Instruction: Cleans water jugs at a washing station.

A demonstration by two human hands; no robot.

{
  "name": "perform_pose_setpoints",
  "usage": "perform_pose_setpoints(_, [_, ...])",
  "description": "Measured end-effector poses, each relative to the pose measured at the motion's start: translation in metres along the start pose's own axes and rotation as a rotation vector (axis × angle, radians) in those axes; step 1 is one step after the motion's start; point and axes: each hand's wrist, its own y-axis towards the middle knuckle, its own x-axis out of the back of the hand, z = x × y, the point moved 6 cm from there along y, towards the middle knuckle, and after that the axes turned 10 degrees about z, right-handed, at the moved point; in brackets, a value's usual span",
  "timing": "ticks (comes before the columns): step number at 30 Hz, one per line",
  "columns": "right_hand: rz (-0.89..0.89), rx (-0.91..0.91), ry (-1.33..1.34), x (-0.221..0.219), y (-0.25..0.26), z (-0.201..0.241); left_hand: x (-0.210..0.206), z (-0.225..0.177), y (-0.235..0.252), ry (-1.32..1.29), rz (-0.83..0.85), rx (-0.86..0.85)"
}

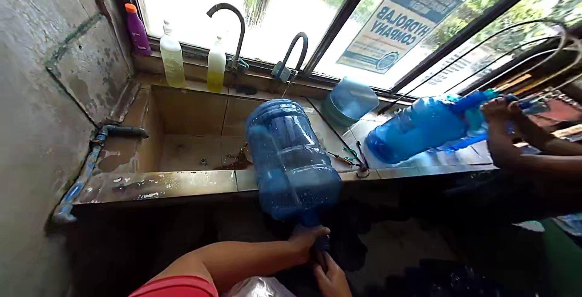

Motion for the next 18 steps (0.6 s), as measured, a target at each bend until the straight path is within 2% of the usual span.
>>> perform_pose_setpoints(2, [-0.087, 0.040, 0.306, -0.013, -0.025, -0.037, -0.008, 0.029, -0.010, -0.079, 0.167, 0.011])
perform_pose_setpoints(3, [-0.113, 0.015, 0.475, -0.025, -0.036, -0.051, -0.010, 0.041, -0.016, -0.104, 0.178, 0.000])
perform_pose_setpoints(5, [-0.016, -0.113, 0.626, -0.046, -0.054, -0.059, -0.009, 0.060, -0.025, -0.099, 0.057, 0.017])
perform_pose_setpoints(7, [0.203, -0.260, 0.510, -0.050, -0.074, -0.063, -0.001, 0.078, -0.035, 0.000, -0.087, 0.067])
perform_pose_setpoints(9, [0.335, -0.353, 0.275, -0.044, -0.083, -0.079, 0.003, 0.092, -0.042, 0.104, -0.142, 0.078])
perform_pose_setpoints(10, [0.328, -0.380, 0.156, -0.038, -0.084, -0.088, 0.002, 0.098, -0.045, 0.136, -0.143, 0.067])
perform_pose_setpoints(11, [0.243, -0.374, 0.075, -0.034, -0.085, -0.092, 0.000, 0.104, -0.049, 0.156, -0.126, 0.063])
perform_pose_setpoints(13, [0.033, -0.282, -0.012, -0.035, -0.093, -0.085, -0.002, 0.119, -0.059, 0.177, -0.109, 0.071])
perform_pose_setpoints(15, [-0.056, -0.207, -0.025, -0.046, -0.102, -0.086, -0.005, 0.129, -0.067, 0.168, -0.105, 0.081])
perform_pose_setpoints(18, [0.123, -0.259, 0.212, -0.060, -0.135, -0.102, -0.002, 0.128, -0.074, 0.171, -0.119, 0.113])
